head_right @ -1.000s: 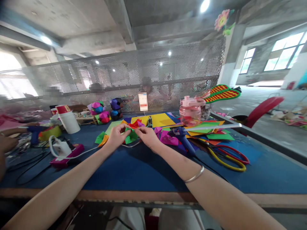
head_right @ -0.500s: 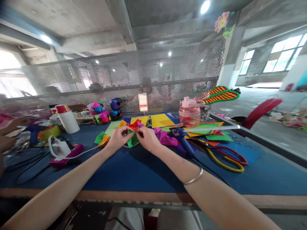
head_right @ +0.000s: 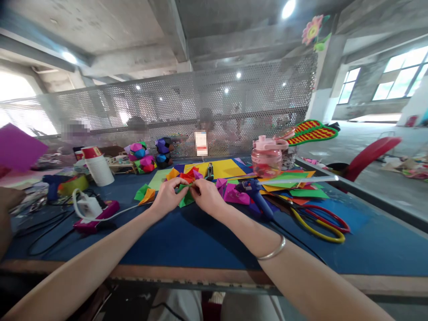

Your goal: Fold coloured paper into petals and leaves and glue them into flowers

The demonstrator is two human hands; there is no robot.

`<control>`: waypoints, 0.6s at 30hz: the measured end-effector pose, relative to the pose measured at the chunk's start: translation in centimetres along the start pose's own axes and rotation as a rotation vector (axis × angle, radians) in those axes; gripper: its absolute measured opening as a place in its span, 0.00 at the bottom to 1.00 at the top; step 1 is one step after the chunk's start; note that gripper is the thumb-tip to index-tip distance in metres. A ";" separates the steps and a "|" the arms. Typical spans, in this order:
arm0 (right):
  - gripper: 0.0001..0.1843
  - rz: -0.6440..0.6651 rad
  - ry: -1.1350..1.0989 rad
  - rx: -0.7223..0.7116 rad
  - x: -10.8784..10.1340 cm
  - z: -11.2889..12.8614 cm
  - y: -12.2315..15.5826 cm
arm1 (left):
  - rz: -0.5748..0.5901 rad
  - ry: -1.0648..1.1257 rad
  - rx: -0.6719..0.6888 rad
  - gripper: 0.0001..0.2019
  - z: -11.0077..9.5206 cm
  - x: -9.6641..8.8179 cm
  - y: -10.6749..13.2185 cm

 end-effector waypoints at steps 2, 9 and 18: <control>0.06 -0.008 0.008 -0.001 0.0 0.0 0.1 | -0.016 -0.032 0.047 0.06 -0.5 -0.1 0.2; 0.08 -0.033 0.025 -0.047 0.1 0.5 0.4 | -0.031 -0.040 0.090 0.05 -1.3 -0.3 0.5; 0.07 -0.030 0.049 -0.086 0.0 1.4 0.4 | -0.001 0.030 -0.029 0.05 -0.4 -0.2 0.2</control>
Point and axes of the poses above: each hand's wrist, its own y-axis away from the middle knuckle, its own x-axis out of the palm, z = x × y, the point moved 9 cm from there along -y, towards the middle knuckle, and after that the axes turned 15 degrees about -y, right-handed, at the moved point
